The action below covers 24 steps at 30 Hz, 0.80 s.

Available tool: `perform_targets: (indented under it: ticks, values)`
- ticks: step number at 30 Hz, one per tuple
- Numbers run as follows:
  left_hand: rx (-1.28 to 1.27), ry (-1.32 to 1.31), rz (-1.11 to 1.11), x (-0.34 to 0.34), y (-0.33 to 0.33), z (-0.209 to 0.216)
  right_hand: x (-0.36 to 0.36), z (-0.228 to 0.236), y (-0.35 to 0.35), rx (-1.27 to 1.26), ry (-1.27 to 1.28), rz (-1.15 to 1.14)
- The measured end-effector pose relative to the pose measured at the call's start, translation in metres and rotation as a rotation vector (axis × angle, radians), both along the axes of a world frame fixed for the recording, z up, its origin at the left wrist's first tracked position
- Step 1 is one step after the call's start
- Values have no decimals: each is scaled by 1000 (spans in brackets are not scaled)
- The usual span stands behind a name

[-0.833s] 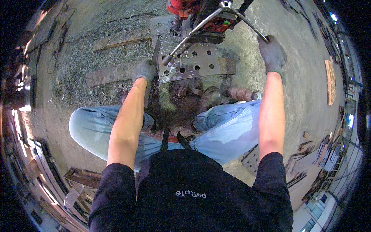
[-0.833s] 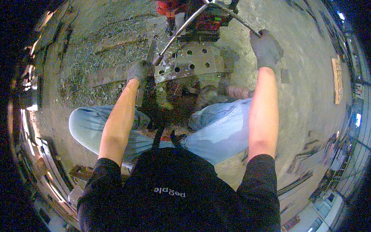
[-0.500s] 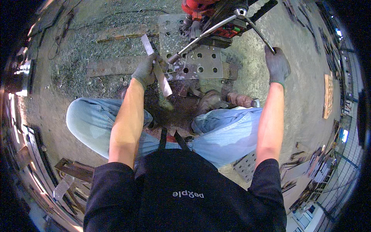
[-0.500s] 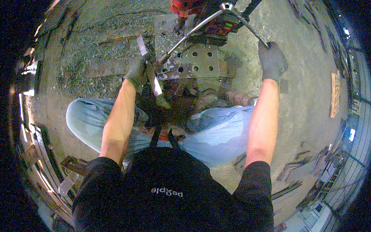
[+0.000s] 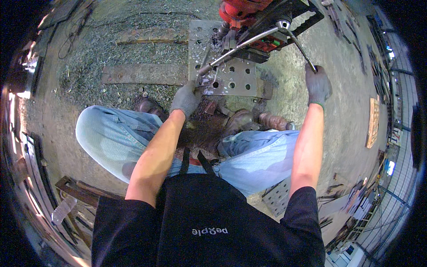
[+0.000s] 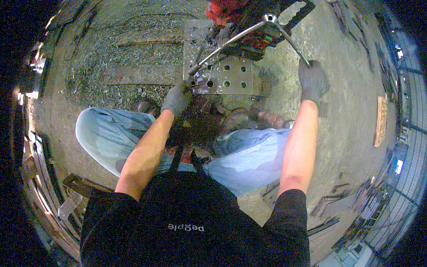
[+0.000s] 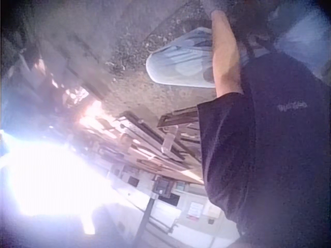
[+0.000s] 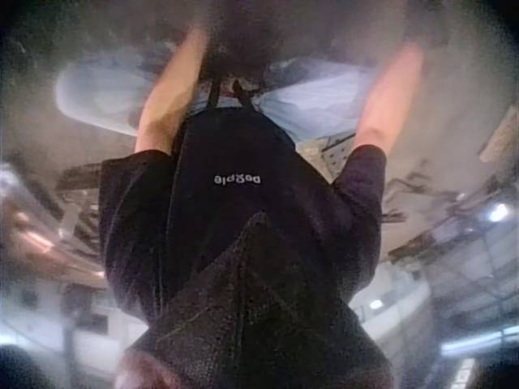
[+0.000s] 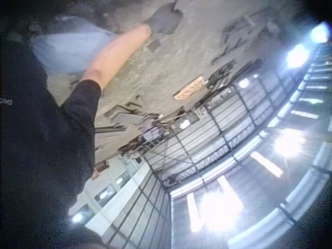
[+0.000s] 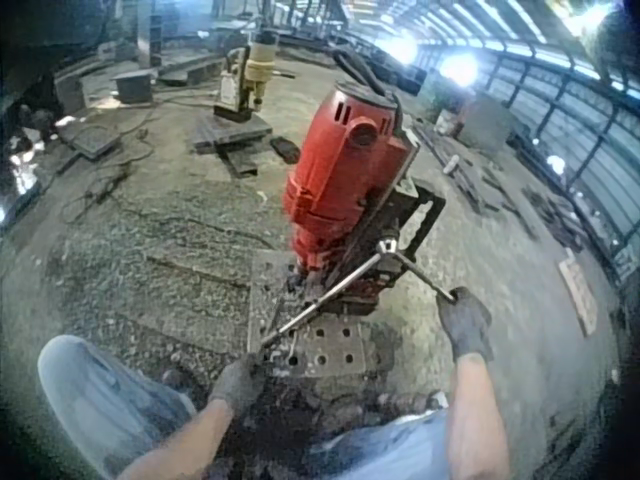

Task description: The person operates a red drill press to drill holes into a metal plate. They repeatedly lower the drill bit into the plate, then raise it to clear metal shavings before moving to the next hole.

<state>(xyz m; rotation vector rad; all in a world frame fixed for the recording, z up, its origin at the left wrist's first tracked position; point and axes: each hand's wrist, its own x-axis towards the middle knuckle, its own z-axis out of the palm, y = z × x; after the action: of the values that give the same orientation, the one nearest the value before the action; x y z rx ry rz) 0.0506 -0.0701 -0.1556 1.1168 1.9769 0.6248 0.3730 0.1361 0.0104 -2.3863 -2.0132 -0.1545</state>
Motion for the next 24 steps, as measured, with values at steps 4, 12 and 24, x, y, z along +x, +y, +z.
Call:
perform_targets:
  ticks: [4, 12, 24]
  values:
    - [-167, 213, -215, -7, 13, -10, 2, -1, 2, -16, -26, -15]
    - [-181, 307, -289, -20, 45, -25, 0, -1, 0, -5, -17, -21]
    - [-69, 274, -316, -59, 80, -98, -4, -6, -5, 21, -43, -39]
